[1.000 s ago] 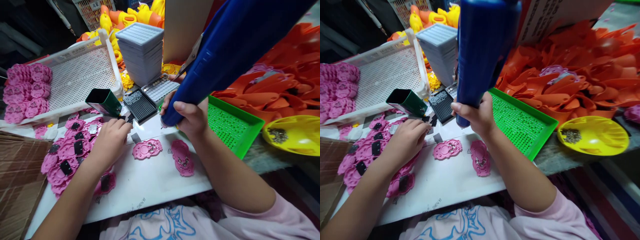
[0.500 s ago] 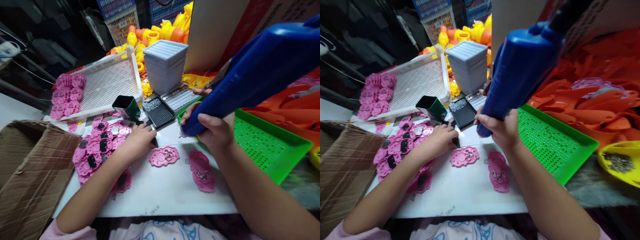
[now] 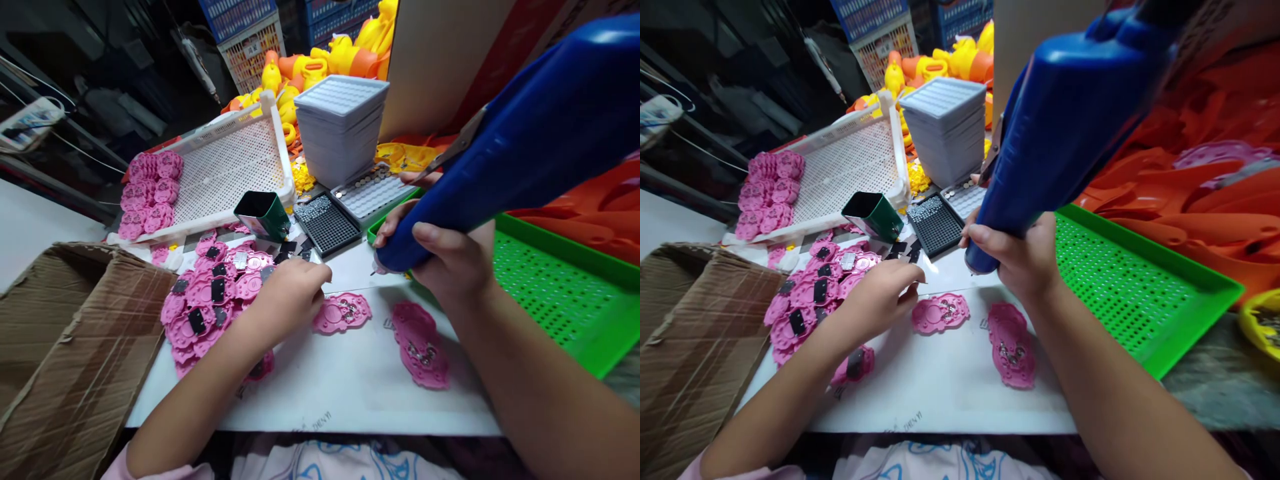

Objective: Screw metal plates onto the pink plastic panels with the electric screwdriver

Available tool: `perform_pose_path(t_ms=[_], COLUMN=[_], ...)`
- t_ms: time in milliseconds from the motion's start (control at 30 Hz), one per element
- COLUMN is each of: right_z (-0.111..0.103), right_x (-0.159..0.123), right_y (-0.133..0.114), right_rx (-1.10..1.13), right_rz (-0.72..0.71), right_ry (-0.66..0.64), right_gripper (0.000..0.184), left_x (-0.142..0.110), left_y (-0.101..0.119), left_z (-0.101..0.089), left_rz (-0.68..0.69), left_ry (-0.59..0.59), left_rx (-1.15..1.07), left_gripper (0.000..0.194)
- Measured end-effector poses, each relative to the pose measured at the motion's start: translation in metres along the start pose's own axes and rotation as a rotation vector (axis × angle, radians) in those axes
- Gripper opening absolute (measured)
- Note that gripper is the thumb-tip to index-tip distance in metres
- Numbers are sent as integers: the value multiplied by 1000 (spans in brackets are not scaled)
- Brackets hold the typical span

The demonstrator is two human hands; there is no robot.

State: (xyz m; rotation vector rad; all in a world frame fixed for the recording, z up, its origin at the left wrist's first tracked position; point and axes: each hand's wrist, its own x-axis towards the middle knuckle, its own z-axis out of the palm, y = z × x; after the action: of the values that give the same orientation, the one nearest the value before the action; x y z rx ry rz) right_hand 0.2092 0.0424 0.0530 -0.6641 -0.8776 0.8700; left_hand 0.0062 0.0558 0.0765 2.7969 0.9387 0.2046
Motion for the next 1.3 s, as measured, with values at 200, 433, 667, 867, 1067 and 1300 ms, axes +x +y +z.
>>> perform_pose_path(t_ms=[200,433,667,867,1067,1300], right_z=[0,-2,2,5,6,4], right_x=[0,-1,-1,0,1,1], right_y=[-1,-2,-3,-3,-3,-3], right_rx=[-28,-64,-24,8,24,-23], right_rz=[18,75,31,40,48,58], right_ry=[27,27,50,84,94,72], right_gripper=[32,32,31,49,54,57], left_x=[-8,-15,-20,-26,-27,-26], left_y=[18,24,26,24,24,26], left_z=[6,33,50,57,63,67], left_rz=[138,263,269,255,218,93], left_ry=[187,313,305,218,213,227], left_rx=[-145,-152,-114,-141,-167,-237], left_gripper=[16,18,19,14,13,13])
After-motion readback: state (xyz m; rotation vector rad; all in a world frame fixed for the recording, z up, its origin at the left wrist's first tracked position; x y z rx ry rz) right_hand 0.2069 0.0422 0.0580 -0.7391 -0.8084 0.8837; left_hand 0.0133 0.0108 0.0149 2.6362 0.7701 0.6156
